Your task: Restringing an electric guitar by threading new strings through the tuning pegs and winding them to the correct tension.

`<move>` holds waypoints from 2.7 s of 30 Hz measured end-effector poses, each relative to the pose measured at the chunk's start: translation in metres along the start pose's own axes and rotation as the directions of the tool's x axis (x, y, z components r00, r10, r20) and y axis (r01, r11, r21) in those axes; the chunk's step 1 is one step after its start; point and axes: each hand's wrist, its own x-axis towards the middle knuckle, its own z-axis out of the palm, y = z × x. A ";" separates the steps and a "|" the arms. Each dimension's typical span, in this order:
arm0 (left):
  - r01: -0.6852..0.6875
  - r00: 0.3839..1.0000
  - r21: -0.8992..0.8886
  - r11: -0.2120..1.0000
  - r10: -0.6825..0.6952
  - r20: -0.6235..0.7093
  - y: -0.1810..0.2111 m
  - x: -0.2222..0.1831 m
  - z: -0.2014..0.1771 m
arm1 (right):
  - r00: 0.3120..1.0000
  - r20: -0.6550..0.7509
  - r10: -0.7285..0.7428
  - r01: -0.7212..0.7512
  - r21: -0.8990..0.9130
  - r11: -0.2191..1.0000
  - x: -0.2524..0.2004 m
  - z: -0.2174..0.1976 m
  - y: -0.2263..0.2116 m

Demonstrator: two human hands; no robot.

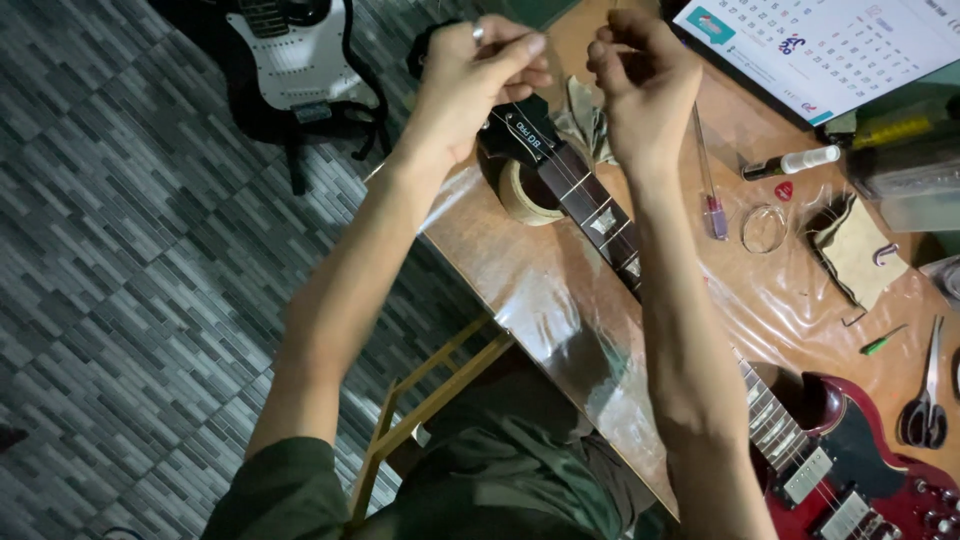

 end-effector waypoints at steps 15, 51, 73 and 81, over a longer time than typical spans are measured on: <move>-0.134 0.879 -0.545 0.828 -0.154 -0.451 -0.041 -0.034 0.039 | 0.614 -0.141 0.777 -0.440 0.756 0.484 -0.042 0.080 -0.044; -0.780 0.620 0.420 0.463 0.483 0.618 0.024 0.036 -0.016 | 0.968 0.017 0.252 -0.227 -0.376 0.898 -0.031 -0.008 -0.006; -0.208 0.798 0.909 0.362 -0.474 0.371 -0.016 0.104 -0.021 | 0.979 0.067 0.193 -0.118 -0.587 0.801 -0.033 0.013 0.014; -0.354 0.915 0.793 0.497 0.009 0.403 0.005 0.037 -0.054 | 0.978 0.027 0.205 -0.204 -0.052 0.978 -0.014 0.032 0.016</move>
